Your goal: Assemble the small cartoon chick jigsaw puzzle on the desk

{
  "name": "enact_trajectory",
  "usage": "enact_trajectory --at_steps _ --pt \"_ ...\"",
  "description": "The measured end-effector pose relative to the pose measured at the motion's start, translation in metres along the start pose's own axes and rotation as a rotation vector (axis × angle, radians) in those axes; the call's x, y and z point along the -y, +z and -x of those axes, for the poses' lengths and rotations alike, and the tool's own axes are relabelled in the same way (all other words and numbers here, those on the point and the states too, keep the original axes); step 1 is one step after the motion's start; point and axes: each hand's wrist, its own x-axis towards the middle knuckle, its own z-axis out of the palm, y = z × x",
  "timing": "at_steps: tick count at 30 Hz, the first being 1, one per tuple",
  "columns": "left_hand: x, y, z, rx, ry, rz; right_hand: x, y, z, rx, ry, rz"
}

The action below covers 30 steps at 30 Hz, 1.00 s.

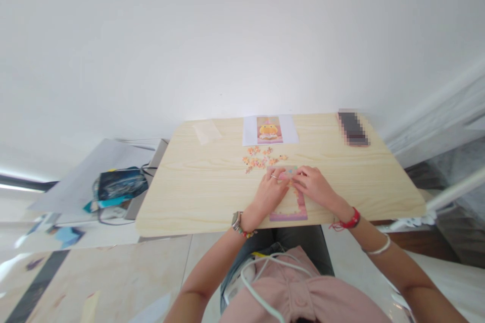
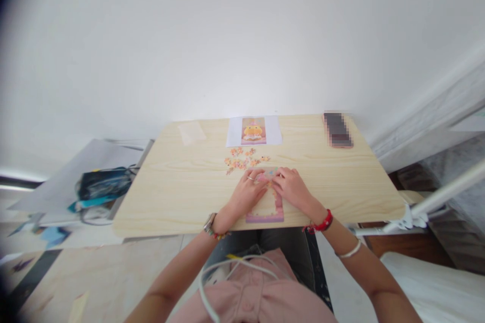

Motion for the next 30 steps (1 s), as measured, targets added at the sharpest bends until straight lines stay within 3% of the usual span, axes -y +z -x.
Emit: enact_trajectory --at_steps 18,25,30 --pt "0.004 -0.001 -0.002 -0.018 0.017 0.016 0.009 0.000 0.009 -0.006 -0.017 0.053" --pt "0.038 -0.016 0.022 -0.165 -0.141 -0.017 0.007 -0.005 0.010 -0.014 -0.034 0.011" --pt "0.070 -0.030 0.041 -0.235 -0.291 -0.097 -0.002 -0.014 -0.020 -0.037 -0.017 -0.083"
